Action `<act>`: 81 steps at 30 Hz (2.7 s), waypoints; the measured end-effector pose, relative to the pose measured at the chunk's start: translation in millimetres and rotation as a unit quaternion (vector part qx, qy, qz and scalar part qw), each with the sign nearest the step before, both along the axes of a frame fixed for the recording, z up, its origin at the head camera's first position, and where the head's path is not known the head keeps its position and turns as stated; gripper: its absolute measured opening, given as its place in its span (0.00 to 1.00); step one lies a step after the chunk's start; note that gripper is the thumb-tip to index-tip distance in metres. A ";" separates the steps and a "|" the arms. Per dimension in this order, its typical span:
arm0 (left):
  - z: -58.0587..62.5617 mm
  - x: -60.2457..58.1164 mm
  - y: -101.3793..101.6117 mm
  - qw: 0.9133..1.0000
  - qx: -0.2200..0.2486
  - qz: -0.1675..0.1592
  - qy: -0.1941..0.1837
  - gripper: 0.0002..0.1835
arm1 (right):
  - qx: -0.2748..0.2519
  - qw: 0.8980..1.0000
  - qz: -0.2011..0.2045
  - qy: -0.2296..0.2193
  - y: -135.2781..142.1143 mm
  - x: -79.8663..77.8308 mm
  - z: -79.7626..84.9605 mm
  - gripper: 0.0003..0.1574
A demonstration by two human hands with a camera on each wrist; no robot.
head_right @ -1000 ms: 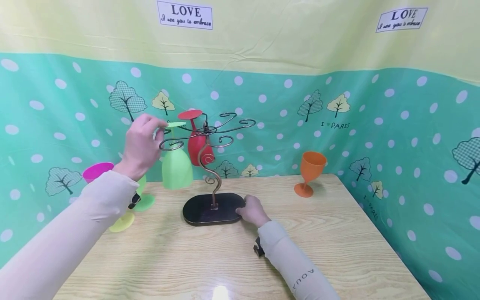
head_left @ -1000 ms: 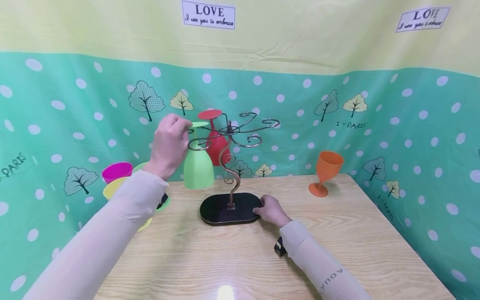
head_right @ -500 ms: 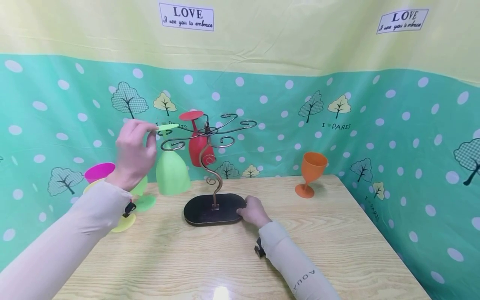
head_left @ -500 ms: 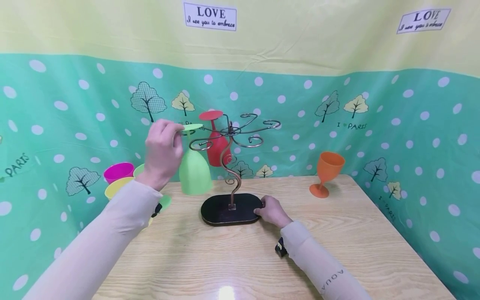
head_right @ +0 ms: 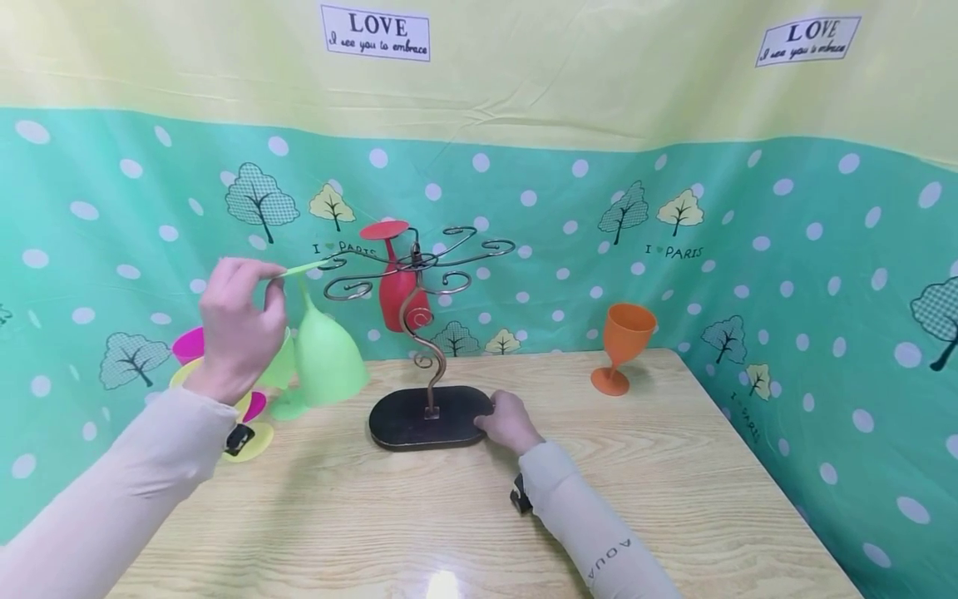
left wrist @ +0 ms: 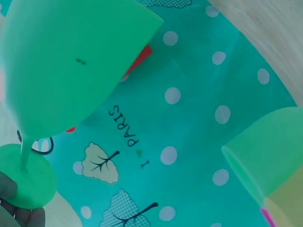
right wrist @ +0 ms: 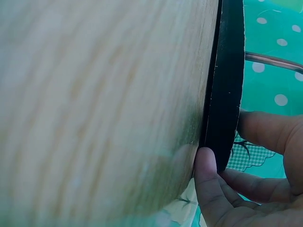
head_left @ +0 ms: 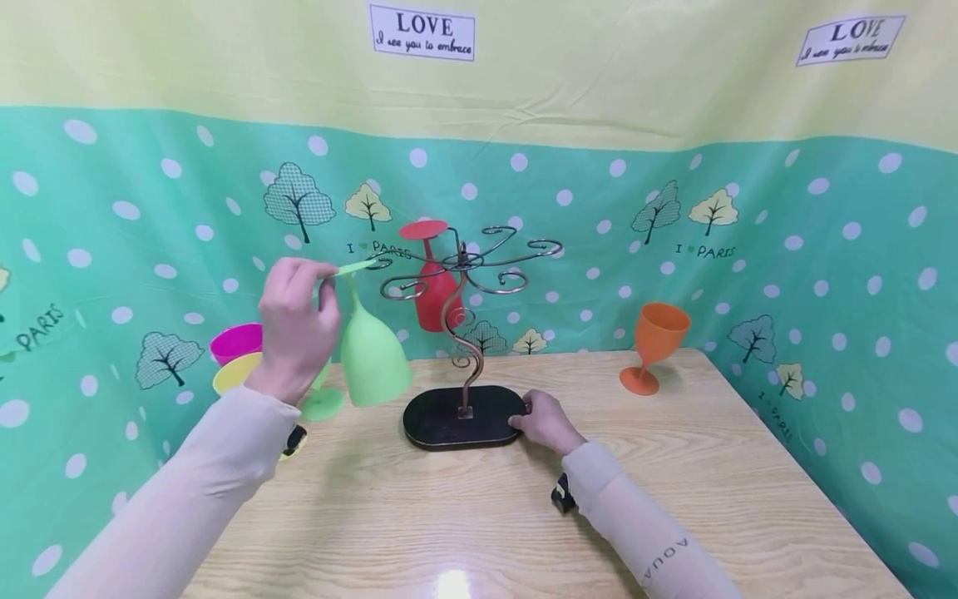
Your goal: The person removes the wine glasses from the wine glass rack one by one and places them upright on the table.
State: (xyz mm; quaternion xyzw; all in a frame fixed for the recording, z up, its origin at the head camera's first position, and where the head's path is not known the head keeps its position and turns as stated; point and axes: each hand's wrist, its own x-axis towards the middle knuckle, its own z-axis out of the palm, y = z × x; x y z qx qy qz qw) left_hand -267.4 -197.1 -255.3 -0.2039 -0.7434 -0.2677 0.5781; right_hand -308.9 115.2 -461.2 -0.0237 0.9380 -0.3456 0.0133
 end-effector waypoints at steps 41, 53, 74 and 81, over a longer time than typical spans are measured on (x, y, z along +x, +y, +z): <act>-117.0 10.2 1.9 0.989 0.104 0.014 -0.100 0.07 | 0.002 0.999 0.028 0.043 -0.3 8.6 11.8 0.29; -145.3 11.3 11.0 0.978 0.148 0.016 -0.149 0.07 | -0.087 0.972 0.108 0.190 -7.0 42.1 34.6 0.11; -171.0 21.0 23.7 0.940 0.211 0.004 -0.269 0.07 | -0.088 0.853 0.277 0.433 -22.9 86.8 41.7 0.04; -175.1 22.7 27.9 0.932 0.224 -0.001 -0.285 0.07 | -0.076 0.849 0.279 0.443 -24.4 91.2 40.6 0.12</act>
